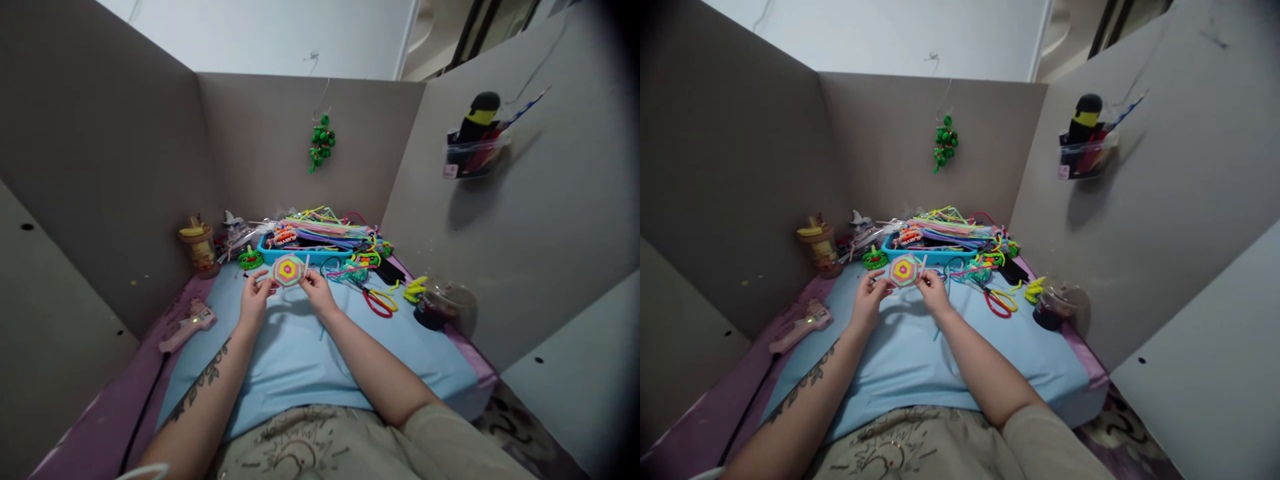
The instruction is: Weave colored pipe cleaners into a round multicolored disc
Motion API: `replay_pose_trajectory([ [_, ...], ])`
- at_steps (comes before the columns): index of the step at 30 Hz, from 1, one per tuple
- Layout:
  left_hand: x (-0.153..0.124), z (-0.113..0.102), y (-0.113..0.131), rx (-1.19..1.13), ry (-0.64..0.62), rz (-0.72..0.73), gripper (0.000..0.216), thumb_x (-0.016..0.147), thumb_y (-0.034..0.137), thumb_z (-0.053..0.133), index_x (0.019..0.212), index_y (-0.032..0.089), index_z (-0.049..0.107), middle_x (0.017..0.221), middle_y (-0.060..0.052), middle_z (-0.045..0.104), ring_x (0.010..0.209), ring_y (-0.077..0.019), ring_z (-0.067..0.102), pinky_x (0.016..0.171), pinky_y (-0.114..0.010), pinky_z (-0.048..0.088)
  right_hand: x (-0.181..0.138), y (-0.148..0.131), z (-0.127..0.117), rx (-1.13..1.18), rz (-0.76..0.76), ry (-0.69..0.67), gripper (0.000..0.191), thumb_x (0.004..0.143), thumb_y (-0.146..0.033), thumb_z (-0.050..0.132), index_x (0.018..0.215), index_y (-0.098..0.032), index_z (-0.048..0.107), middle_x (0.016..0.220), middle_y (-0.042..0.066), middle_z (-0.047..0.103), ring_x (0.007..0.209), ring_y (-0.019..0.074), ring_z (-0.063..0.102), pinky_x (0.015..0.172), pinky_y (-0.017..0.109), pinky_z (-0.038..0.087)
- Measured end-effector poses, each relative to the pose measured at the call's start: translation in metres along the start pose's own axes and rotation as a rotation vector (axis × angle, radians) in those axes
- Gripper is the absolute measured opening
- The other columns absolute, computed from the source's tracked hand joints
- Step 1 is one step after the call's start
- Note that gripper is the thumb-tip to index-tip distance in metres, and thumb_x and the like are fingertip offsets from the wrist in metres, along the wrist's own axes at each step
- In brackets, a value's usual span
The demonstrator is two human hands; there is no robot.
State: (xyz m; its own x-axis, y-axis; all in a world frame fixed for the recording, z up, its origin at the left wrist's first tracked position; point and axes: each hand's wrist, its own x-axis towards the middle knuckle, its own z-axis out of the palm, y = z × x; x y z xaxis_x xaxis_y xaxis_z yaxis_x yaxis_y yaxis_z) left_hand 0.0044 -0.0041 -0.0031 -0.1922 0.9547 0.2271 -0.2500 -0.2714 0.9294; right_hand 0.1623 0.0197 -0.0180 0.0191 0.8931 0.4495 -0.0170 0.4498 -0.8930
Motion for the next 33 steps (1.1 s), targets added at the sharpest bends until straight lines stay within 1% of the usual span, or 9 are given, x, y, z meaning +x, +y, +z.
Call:
replay_pose_trajectory([
  [3, 0.002, -0.002, -0.001, -0.057, -0.05, -0.098, 0.049, 0.057, 0.041, 0.072, 0.097, 0.015, 0.061, 0.083, -0.006, 0.066, 0.071, -0.0157, 0.061, 0.066, -0.027, 0.047, 0.001, -0.003, -0.001, -0.065, -0.054, -0.038, 0.022, 0.07, -0.04, 0.06, 0.064, -0.02, 0.055, 0.074, 0.0, 0.047, 0.069, 0.0135, 0.041, 0.066, 0.025, 0.034],
  [6, 0.004, -0.004, -0.002, -0.11, -0.074, -0.142, 0.045, 0.056, 0.038, 0.075, 0.092, 0.013, 0.065, 0.088, -0.008, 0.067, 0.074, -0.0157, 0.06, 0.067, -0.026, 0.047, 0.001, -0.007, -0.002, -0.059, -0.043, -0.073, 0.025, 0.069, -0.038, 0.061, 0.057, -0.019, 0.051, 0.07, -0.001, 0.044, 0.066, 0.0132, 0.04, 0.065, 0.025, 0.033],
  [12, 0.004, -0.006, 0.0, -0.126, -0.104, -0.172, 0.041, 0.054, 0.038, 0.076, 0.085, 0.012, 0.069, 0.083, -0.009, 0.068, 0.074, -0.0183, 0.061, 0.068, -0.029, 0.047, 0.0, -0.007, -0.002, -0.013, 0.001, -0.096, 0.027, 0.068, -0.042, 0.062, 0.057, -0.019, 0.052, 0.067, -0.001, 0.044, 0.067, 0.0135, 0.04, 0.066, 0.026, 0.034],
  [18, 0.005, -0.006, -0.001, -0.139, -0.091, -0.211, 0.039, 0.053, 0.036, 0.076, 0.083, 0.012, 0.069, 0.081, -0.009, 0.068, 0.071, -0.0182, 0.062, 0.067, -0.029, 0.048, -0.002, -0.011, -0.002, 0.067, 0.054, -0.05, 0.023, 0.065, -0.039, 0.064, 0.061, -0.019, 0.052, 0.067, -0.001, 0.045, 0.064, 0.0123, 0.04, 0.062, 0.024, 0.034],
  [23, 0.004, -0.005, 0.0, -0.119, -0.105, -0.247, 0.037, 0.052, 0.034, 0.077, 0.081, 0.012, 0.069, 0.079, -0.008, 0.068, 0.067, -0.0155, 0.06, 0.064, -0.027, 0.047, 0.0, -0.017, -0.006, 0.09, 0.035, -0.049, 0.019, 0.065, -0.034, 0.063, 0.059, -0.019, 0.052, 0.066, -0.002, 0.045, 0.061, 0.0114, 0.04, 0.06, 0.025, 0.033],
  [27, 0.004, -0.004, 0.001, -0.108, -0.109, -0.272, 0.038, 0.052, 0.033, 0.077, 0.083, 0.012, 0.069, 0.079, -0.008, 0.068, 0.066, -0.0154, 0.06, 0.063, -0.026, 0.047, 0.001, -0.023, -0.01, 0.051, 0.028, -0.004, 0.023, 0.066, -0.033, 0.06, 0.055, -0.019, 0.047, 0.063, -0.002, 0.043, 0.062, 0.0114, 0.039, 0.061, 0.025, 0.032],
  [29, 0.005, -0.004, 0.0, -0.117, -0.104, -0.295, 0.037, 0.052, 0.032, 0.077, 0.083, 0.012, 0.069, 0.079, -0.008, 0.068, 0.066, -0.0151, 0.061, 0.062, -0.026, 0.047, 0.002, -0.024, -0.011, 0.069, 0.03, 0.007, 0.023, 0.066, -0.033, 0.06, 0.055, -0.019, 0.046, 0.062, -0.003, 0.043, 0.061, 0.0111, 0.038, 0.061, 0.025, 0.032],
  [33, 0.008, -0.005, -0.003, -0.161, -0.076, -0.354, 0.035, 0.054, 0.029, 0.077, 0.083, 0.012, 0.068, 0.079, -0.008, 0.068, 0.063, -0.0135, 0.06, 0.057, -0.023, 0.047, 0.002, -0.024, -0.012, 0.161, 0.064, -0.072, 0.02, 0.066, -0.035, 0.062, 0.062, -0.019, 0.051, 0.061, -0.003, 0.047, 0.059, 0.0106, 0.041, 0.059, 0.025, 0.034],
])
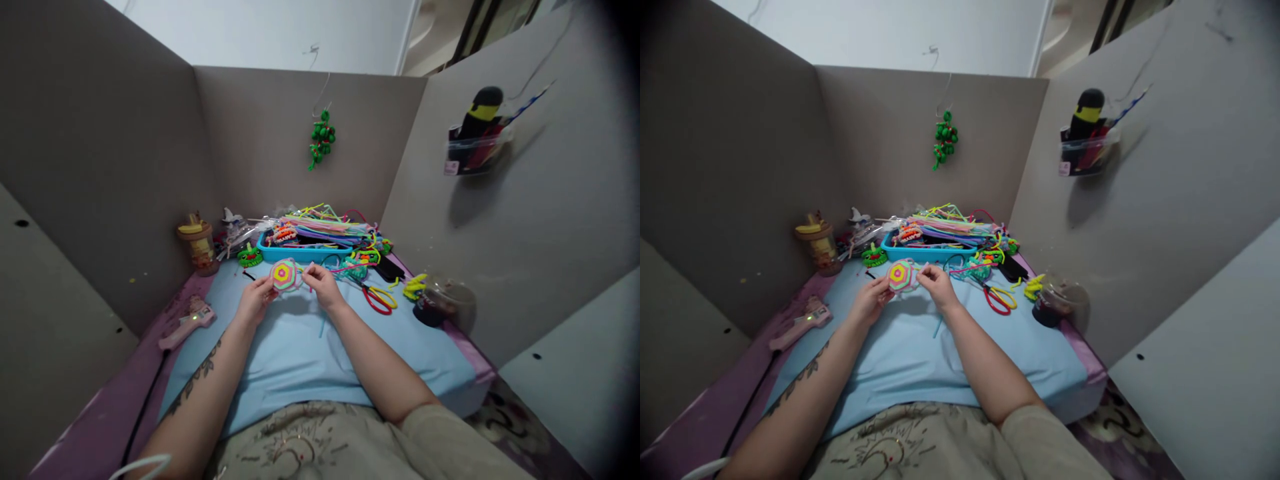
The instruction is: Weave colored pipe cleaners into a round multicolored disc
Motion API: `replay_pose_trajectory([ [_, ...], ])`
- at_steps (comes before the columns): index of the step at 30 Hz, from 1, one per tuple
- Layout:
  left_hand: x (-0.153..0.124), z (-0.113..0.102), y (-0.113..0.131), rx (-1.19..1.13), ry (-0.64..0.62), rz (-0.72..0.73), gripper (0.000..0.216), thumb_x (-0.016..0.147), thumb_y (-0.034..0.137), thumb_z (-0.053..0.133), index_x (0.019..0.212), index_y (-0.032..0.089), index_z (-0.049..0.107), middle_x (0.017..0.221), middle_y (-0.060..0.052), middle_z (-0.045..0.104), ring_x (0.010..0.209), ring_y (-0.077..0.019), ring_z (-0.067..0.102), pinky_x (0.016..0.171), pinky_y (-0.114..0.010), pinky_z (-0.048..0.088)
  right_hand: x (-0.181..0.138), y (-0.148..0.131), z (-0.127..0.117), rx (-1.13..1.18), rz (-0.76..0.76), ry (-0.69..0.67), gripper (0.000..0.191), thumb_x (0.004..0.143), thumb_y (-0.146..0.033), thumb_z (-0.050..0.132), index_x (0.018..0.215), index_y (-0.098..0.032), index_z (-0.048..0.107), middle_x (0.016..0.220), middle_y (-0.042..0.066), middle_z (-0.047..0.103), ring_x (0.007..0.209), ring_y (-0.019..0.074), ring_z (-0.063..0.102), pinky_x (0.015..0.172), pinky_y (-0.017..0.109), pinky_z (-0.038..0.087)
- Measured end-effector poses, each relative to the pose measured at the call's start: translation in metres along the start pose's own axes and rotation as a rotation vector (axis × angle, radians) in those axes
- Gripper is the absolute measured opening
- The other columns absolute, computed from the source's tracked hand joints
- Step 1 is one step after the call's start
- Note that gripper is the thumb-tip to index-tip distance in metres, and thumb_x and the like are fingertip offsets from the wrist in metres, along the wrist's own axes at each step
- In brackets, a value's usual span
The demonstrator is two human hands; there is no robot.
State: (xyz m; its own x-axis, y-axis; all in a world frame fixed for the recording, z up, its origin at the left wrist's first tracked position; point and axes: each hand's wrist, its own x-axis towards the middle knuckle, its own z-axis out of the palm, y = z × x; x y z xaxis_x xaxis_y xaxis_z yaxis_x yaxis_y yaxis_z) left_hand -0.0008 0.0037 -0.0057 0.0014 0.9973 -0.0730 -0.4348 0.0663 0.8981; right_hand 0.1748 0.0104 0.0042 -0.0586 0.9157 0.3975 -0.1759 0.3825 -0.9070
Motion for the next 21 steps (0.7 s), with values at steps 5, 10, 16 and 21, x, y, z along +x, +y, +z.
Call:
replay_pose_trajectory([
  [5, 0.004, -0.002, -0.003, -0.032, 0.052, 0.016, 0.04, 0.06, 0.029, 0.073, 0.095, 0.015, 0.06, 0.083, -0.006, 0.066, 0.064, -0.0112, 0.06, 0.058, -0.022, 0.048, 0.0, 0.007, 0.005, 0.085, 0.07, -0.039, 0.025, 0.063, -0.039, 0.067, 0.07, -0.02, 0.052, 0.061, -0.003, 0.054, 0.053, 0.0102, 0.047, 0.052, 0.023, 0.036],
  [10, 0.002, -0.001, -0.008, 0.211, 0.128, 0.273, 0.054, 0.062, 0.036, 0.071, 0.108, 0.016, 0.051, 0.073, -0.001, 0.062, 0.064, -0.0113, 0.06, 0.057, -0.021, 0.047, 0.001, 0.013, 0.013, 0.257, 0.119, 0.063, 0.028, 0.063, -0.039, 0.068, 0.072, -0.02, 0.049, 0.065, -0.002, 0.061, 0.062, 0.0132, 0.059, 0.057, 0.024, 0.044],
  [16, -0.008, 0.009, -0.013, 0.464, -0.056, 0.279, 0.065, 0.069, 0.043, 0.063, 0.125, 0.016, 0.045, 0.071, -0.004, 0.066, 0.066, -0.0167, 0.063, 0.055, -0.023, 0.046, -0.003, 0.009, 0.019, 0.366, 0.169, 0.09, 0.029, 0.061, -0.035, 0.071, 0.073, -0.02, 0.049, 0.064, -0.003, 0.061, 0.059, 0.0121, 0.059, 0.057, 0.025, 0.047],
  [21, -0.007, 0.014, -0.013, 0.389, -0.136, 0.369, 0.061, 0.071, 0.041, 0.062, 0.125, 0.018, 0.049, 0.085, -0.006, 0.067, 0.065, -0.0127, 0.058, 0.053, -0.021, 0.043, -0.006, 0.006, 0.023, 0.409, 0.196, 0.041, 0.029, 0.061, -0.033, 0.071, 0.074, -0.02, 0.048, 0.067, -0.003, 0.062, 0.061, 0.0124, 0.06, 0.06, 0.026, 0.048],
])
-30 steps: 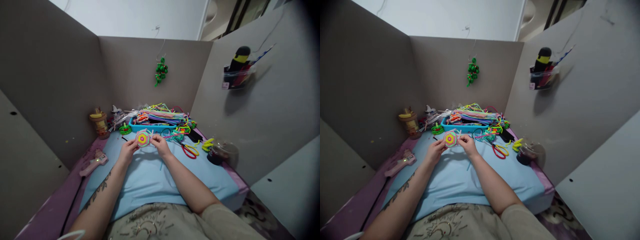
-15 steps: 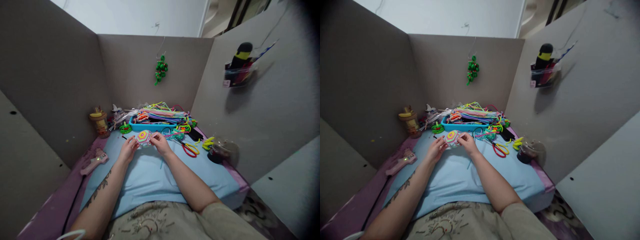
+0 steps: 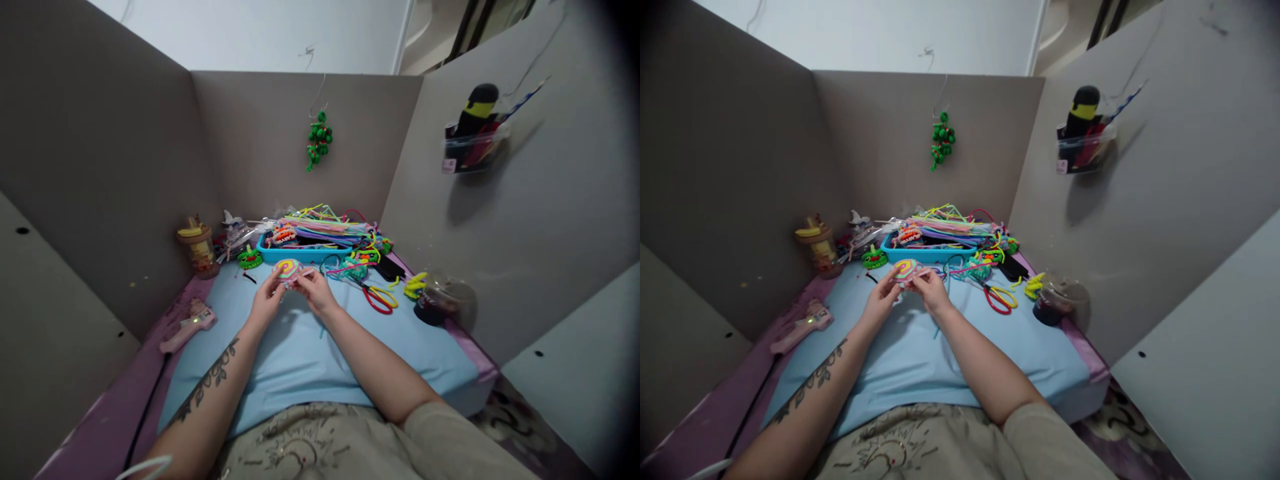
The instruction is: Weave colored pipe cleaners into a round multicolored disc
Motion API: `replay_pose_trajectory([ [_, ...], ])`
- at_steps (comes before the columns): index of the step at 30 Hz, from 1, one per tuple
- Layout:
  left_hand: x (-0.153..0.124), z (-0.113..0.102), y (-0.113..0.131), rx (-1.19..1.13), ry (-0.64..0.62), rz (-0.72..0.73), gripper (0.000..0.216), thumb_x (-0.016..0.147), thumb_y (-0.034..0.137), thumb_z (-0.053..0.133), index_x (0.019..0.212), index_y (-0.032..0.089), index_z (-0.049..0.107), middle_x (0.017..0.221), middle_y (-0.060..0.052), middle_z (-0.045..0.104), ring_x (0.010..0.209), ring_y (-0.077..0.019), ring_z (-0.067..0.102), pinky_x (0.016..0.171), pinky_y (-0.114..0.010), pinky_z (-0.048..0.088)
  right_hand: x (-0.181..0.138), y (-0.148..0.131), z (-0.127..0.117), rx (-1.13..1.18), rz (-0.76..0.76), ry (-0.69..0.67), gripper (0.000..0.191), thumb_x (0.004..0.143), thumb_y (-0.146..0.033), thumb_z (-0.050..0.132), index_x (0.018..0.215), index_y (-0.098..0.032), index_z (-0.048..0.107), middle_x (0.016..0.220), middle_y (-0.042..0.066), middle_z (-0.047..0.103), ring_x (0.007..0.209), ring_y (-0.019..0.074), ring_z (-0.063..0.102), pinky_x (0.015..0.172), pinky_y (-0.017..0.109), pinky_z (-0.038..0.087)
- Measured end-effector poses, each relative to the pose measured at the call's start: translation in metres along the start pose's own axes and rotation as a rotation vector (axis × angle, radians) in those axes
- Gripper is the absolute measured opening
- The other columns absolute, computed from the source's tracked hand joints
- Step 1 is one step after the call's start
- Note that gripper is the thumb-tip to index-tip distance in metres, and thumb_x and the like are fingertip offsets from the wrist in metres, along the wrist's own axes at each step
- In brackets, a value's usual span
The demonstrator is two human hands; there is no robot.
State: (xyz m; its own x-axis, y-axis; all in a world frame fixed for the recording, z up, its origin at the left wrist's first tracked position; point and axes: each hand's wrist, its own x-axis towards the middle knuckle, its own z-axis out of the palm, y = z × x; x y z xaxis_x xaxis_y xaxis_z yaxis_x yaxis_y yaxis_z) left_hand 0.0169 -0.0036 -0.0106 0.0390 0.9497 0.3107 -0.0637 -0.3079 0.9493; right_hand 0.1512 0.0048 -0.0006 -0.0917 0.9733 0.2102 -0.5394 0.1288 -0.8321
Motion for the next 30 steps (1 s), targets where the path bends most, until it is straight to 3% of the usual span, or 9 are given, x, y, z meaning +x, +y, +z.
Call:
replay_pose_trajectory([
  [5, 0.004, -0.002, -0.004, -0.183, 0.016, -0.024, 0.05, 0.068, 0.037, 0.067, 0.113, 0.017, 0.06, 0.105, -0.009, 0.064, 0.079, -0.0148, 0.058, 0.064, -0.023, 0.045, 0.0, 0.005, -0.001, -0.055, -0.023, -0.022, 0.024, 0.062, -0.028, 0.069, 0.075, -0.02, 0.051, 0.068, -0.003, 0.061, 0.063, 0.0118, 0.058, 0.062, 0.025, 0.047],
  [10, 0.006, -0.006, -0.008, -0.176, 0.085, -0.057, 0.051, 0.063, 0.034, 0.071, 0.11, 0.015, 0.062, 0.085, -0.005, 0.068, 0.065, -0.0097, 0.055, 0.063, -0.022, 0.044, -0.001, 0.004, -0.001, -0.365, -0.166, -0.038, 0.016, 0.063, -0.028, 0.067, 0.072, -0.018, 0.058, 0.069, -0.002, 0.059, 0.062, 0.0113, 0.054, 0.059, 0.023, 0.043],
  [15, 0.004, -0.004, -0.007, -0.179, 0.109, -0.061, 0.05, 0.06, 0.034, 0.073, 0.105, 0.014, 0.065, 0.082, -0.005, 0.068, 0.061, -0.0095, 0.054, 0.061, -0.023, 0.043, -0.002, 0.005, -0.005, -0.642, -0.356, 0.031, 0.012, 0.067, -0.03, 0.065, 0.069, -0.019, 0.063, 0.07, 0.001, 0.059, 0.068, 0.0143, 0.055, 0.064, 0.026, 0.044],
  [22, 0.0, 0.0, -0.004, -0.19, 0.09, -0.062, 0.045, 0.059, 0.032, 0.074, 0.1, 0.014, 0.067, 0.077, -0.006, 0.068, 0.061, -0.011, 0.055, 0.062, -0.024, 0.044, 0.003, 0.012, -0.011, -0.717, -0.435, 0.124, 0.014, 0.072, -0.033, 0.061, 0.072, -0.019, 0.064, 0.075, 0.003, 0.06, 0.075, 0.0157, 0.057, 0.063, 0.025, 0.045],
  [27, 0.001, -0.003, -0.003, -0.154, 0.114, -0.049, 0.046, 0.062, 0.034, 0.071, 0.103, 0.013, 0.065, 0.068, -0.002, 0.065, 0.057, -0.0092, 0.052, 0.059, -0.023, 0.042, 0.001, 0.003, -0.01, -0.84, -0.525, 0.037, 0.007, 0.071, -0.026, 0.062, 0.073, -0.02, 0.065, 0.074, 0.002, 0.061, 0.069, 0.0141, 0.053, 0.062, 0.025, 0.043],
  [30, 0.001, -0.002, -0.004, -0.133, 0.123, -0.051, 0.047, 0.063, 0.034, 0.07, 0.105, 0.014, 0.065, 0.076, -0.004, 0.067, 0.061, -0.0104, 0.054, 0.06, -0.023, 0.042, -0.002, 0.001, -0.009, -0.943, -0.546, -0.074, 0.006, 0.073, -0.024, 0.061, 0.073, -0.021, 0.066, 0.07, 0.002, 0.062, 0.07, 0.015, 0.053, 0.07, 0.028, 0.042],
])
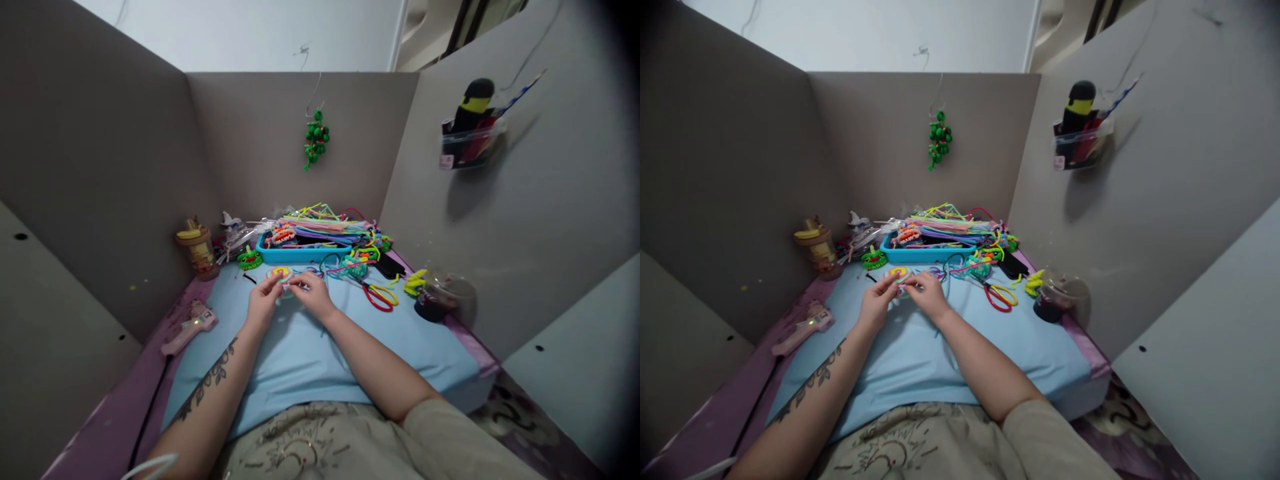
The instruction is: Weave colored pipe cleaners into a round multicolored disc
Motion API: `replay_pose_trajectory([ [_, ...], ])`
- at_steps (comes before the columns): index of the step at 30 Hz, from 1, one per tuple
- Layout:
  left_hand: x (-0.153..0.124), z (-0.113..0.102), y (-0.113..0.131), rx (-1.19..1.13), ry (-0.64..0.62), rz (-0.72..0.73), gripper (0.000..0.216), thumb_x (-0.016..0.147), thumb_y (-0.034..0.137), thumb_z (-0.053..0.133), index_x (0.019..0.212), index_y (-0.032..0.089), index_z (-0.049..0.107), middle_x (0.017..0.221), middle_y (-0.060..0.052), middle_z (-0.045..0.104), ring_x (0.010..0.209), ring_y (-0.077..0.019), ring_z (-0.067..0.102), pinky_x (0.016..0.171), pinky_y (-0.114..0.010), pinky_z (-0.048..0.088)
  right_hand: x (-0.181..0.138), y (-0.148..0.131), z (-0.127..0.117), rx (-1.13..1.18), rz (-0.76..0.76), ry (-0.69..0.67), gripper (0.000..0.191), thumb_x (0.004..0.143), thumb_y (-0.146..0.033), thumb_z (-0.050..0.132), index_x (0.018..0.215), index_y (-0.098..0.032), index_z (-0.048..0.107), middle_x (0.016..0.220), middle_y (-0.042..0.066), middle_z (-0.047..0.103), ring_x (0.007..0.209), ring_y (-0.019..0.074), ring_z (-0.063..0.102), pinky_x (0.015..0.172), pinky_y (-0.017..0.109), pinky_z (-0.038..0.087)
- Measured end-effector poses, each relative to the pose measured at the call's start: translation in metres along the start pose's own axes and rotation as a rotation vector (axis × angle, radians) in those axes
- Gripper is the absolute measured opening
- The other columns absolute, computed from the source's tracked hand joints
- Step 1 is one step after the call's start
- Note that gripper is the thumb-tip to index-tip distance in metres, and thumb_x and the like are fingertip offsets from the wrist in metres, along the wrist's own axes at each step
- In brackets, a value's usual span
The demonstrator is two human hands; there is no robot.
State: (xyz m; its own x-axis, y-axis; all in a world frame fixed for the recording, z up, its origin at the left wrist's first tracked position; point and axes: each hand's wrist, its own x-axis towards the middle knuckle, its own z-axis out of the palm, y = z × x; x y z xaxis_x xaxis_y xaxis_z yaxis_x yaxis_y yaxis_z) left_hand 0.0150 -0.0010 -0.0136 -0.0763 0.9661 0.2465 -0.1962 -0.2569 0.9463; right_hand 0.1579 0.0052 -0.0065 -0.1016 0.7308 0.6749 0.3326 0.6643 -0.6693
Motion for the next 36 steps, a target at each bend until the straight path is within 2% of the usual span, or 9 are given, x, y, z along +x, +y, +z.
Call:
replay_pose_trajectory([
  [3, -0.001, 0.003, 0.0, 0.024, -0.005, -0.003, 0.045, 0.063, 0.034, 0.07, 0.103, 0.013, 0.066, 0.083, -0.006, 0.068, 0.063, -0.0116, 0.055, 0.06, -0.023, 0.043, -0.002, 0.0, 0.002, -0.046, -0.014, -0.045, 0.008, 0.075, -0.026, 0.059, 0.073, -0.023, 0.066, 0.071, 0.002, 0.062, 0.073, 0.0165, 0.053, 0.073, 0.03, 0.039],
  [8, -0.004, 0.008, 0.002, 0.041, 0.006, 0.003, 0.039, 0.061, 0.035, 0.071, 0.095, 0.014, 0.069, 0.084, -0.007, 0.069, 0.066, -0.0137, 0.059, 0.063, -0.025, 0.046, -0.003, 0.001, 0.006, -0.026, 0.096, 0.037, 0.01, 0.075, -0.027, 0.057, 0.069, -0.022, 0.064, 0.068, 0.002, 0.059, 0.068, 0.0157, 0.05, 0.066, 0.028, 0.038],
  [11, -0.005, 0.008, 0.004, 0.018, 0.002, -0.022, 0.044, 0.058, 0.034, 0.073, 0.097, 0.013, 0.068, 0.087, -0.009, 0.07, 0.071, -0.0162, 0.061, 0.066, -0.028, 0.047, -0.003, 0.001, 0.008, 0.033, 0.164, 0.057, 0.011, 0.073, -0.028, 0.057, 0.068, -0.021, 0.063, 0.067, 0.001, 0.058, 0.064, 0.0144, 0.05, 0.062, 0.027, 0.038],
  [15, -0.004, 0.005, 0.004, 0.001, 0.008, -0.021, 0.052, 0.054, 0.032, 0.077, 0.101, 0.012, 0.066, 0.085, -0.009, 0.07, 0.074, -0.0185, 0.063, 0.07, -0.029, 0.048, -0.001, 0.001, 0.008, 0.107, 0.159, 0.035, 0.011, 0.074, -0.028, 0.056, 0.07, -0.02, 0.063, 0.07, 0.001, 0.06, 0.066, 0.0141, 0.052, 0.062, 0.026, 0.039],
  [18, -0.003, 0.002, 0.003, 0.041, 0.021, -0.003, 0.053, 0.056, 0.032, 0.076, 0.104, 0.012, 0.064, 0.08, -0.008, 0.069, 0.07, -0.0169, 0.062, 0.067, -0.027, 0.048, 0.0, 0.001, 0.004, 0.103, 0.153, 0.025, 0.011, 0.074, -0.026, 0.056, 0.071, -0.019, 0.064, 0.07, 0.001, 0.059, 0.066, 0.014, 0.052, 0.063, 0.026, 0.039],
  [24, -0.001, -0.001, 0.004, 0.088, 0.042, 0.036, 0.054, 0.056, 0.032, 0.076, 0.104, 0.012, 0.064, 0.08, -0.007, 0.068, 0.072, -0.0168, 0.062, 0.068, -0.028, 0.049, 0.001, 0.002, -0.008, 0.039, -0.008, -0.078, 0.016, 0.078, -0.02, 0.052, 0.084, -0.022, 0.067, 0.074, 0.003, 0.058, 0.071, 0.0156, 0.052, 0.066, 0.027, 0.04],
  [30, -0.001, -0.001, 0.003, 0.095, 0.008, 0.033, 0.053, 0.055, 0.032, 0.076, 0.102, 0.011, 0.064, 0.08, -0.008, 0.068, 0.072, -0.0171, 0.062, 0.069, -0.029, 0.048, 0.004, 0.006, -0.017, -0.225, -0.236, -0.204, 0.031, 0.08, -0.011, 0.046, 0.093, -0.028, 0.069, 0.072, 0.004, 0.053, 0.075, 0.0178, 0.046, 0.07, 0.03, 0.037],
  [33, -0.001, -0.002, 0.003, 0.093, 0.004, 0.018, 0.053, 0.054, 0.033, 0.077, 0.101, 0.011, 0.065, 0.077, -0.008, 0.068, 0.068, -0.0167, 0.061, 0.065, -0.028, 0.048, 0.005, 0.009, -0.019, -0.323, -0.278, -0.244, 0.033, 0.078, -0.009, 0.046, 0.094, -0.028, 0.069, 0.072, 0.005, 0.053, 0.076, 0.0189, 0.046, 0.072, 0.031, 0.037],
  [36, 0.0, -0.003, 0.003, 0.075, 0.011, -0.003, 0.056, 0.053, 0.034, 0.077, 0.102, 0.012, 0.065, 0.077, -0.007, 0.068, 0.067, -0.0159, 0.061, 0.064, -0.027, 0.047, 0.005, 0.009, -0.021, -0.252, -0.238, -0.211, 0.03, 0.08, -0.013, 0.047, 0.097, -0.028, 0.067, 0.078, 0.006, 0.057, 0.08, 0.0191, 0.048, 0.075, 0.032, 0.039],
])
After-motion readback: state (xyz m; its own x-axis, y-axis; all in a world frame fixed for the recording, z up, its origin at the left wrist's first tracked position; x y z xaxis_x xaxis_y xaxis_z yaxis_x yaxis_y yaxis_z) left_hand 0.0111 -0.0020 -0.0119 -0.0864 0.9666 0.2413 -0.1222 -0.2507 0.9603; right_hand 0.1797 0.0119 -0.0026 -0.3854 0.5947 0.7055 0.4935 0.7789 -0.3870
